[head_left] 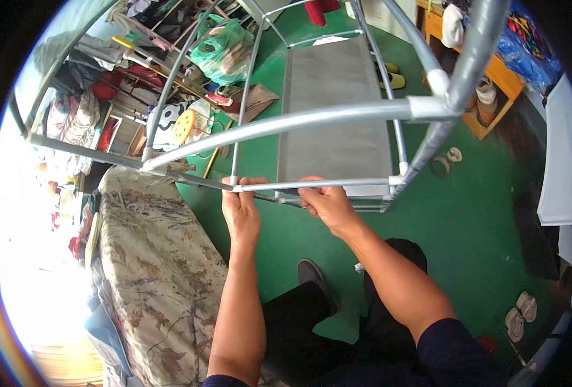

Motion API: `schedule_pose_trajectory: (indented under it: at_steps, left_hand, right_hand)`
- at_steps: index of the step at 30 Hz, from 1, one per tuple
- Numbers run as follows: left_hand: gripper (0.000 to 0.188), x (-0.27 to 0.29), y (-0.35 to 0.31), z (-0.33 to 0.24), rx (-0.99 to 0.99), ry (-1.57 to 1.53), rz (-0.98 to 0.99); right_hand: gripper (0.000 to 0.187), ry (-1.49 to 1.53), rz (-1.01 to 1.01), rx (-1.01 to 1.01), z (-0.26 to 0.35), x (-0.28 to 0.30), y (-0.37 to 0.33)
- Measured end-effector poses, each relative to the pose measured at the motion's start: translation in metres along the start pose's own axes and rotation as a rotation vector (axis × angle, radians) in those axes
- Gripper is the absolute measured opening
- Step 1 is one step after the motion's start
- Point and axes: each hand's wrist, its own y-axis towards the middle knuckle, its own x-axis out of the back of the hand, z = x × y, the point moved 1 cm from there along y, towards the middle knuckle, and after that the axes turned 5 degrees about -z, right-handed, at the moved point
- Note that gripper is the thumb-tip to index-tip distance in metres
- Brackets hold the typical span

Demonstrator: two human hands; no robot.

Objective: The person assembles a metal shelving unit by connecting metal poles and securing joints with tape. They handle the frame, apply tape to joints, and use a small tool to tighten connections.

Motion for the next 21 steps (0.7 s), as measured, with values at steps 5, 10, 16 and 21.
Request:
schedule_pose_trajectory:
  at_steps: [5,10,16,21]
  left_hand:
    - [0.015,0.008,0.001,-0.005,-0.078,0.143,0.056]
    - [0.013,0.021,-0.002,-0.009,-0.021,0.064,0.138]
    - [0.041,0.045,-0.008,-0.032,0.112,-0.316,-0.022]
    - [0.034,0.047,-0.006,-0.049,0.019,-0.345,-0.126]
  right_hand:
    - [0.017,-0.122,0.0,0.046,0.007,0.0,-0.007]
    - [0.024,-0.419,0.06,0.113,0.026,-0.007,-0.037]
    - [0.019,-0.584,0.146,0.165,0.062,-0.02,-0.087]
    - [0.017,-0.641,0.149,0.383,0.134,-0.073,-0.101]
